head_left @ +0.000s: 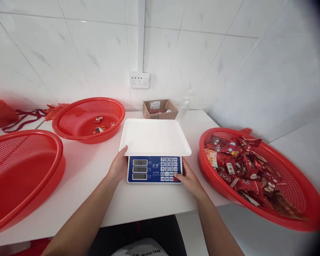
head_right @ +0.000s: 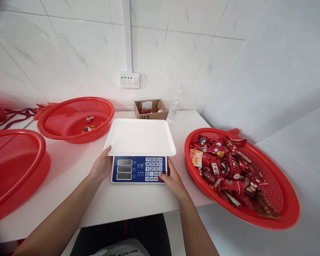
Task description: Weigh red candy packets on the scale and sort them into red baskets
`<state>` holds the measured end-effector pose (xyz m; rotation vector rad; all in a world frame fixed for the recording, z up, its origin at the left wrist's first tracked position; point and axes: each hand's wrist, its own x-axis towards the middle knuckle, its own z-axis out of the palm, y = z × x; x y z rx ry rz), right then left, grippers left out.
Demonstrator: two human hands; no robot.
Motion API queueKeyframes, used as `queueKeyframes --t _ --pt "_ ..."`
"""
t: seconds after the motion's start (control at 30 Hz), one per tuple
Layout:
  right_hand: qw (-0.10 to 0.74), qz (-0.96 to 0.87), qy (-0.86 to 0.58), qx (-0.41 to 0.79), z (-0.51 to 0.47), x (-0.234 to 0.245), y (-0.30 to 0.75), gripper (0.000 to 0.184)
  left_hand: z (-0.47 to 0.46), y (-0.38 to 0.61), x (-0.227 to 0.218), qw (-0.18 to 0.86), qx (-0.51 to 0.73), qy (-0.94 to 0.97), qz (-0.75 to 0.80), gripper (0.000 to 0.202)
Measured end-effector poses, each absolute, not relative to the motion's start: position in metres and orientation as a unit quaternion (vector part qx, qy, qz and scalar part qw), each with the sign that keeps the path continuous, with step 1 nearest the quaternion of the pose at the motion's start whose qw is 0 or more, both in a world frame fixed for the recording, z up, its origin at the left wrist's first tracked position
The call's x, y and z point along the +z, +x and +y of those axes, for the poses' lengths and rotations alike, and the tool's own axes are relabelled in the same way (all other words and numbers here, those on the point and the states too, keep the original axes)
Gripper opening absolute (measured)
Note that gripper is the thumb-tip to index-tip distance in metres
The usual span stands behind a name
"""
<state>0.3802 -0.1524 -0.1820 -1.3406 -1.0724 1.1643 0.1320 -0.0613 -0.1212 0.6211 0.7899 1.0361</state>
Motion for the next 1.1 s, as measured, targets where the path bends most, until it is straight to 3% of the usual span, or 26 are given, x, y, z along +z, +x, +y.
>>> queueKeyframes --t 0.2,0.5,0.87,1.1 --pt "0.490 -0.442 -0.612 0.437 -0.166 -0.182 0.375 0.048 -0.070 0.127 -0.125 0.720 0.492 0.319 0.372 0.049" --pt "0.416 -0.489 -0.720 0.261 -0.183 -0.184 0.364 0.042 -0.096 0.134 -0.144 0.652 0.542 0.398 0.352 0.048" --pt "0.403 -0.503 -0.716 0.269 -0.185 -0.179 0.370 0.033 -0.097 0.130 -0.156 0.643 0.534 0.418 0.357 0.047" --pt "0.367 -0.485 -0.747 0.269 -0.200 -0.179 0.370 0.038 -0.094 0.128 -0.159 0.645 0.527 0.417 0.363 0.043"
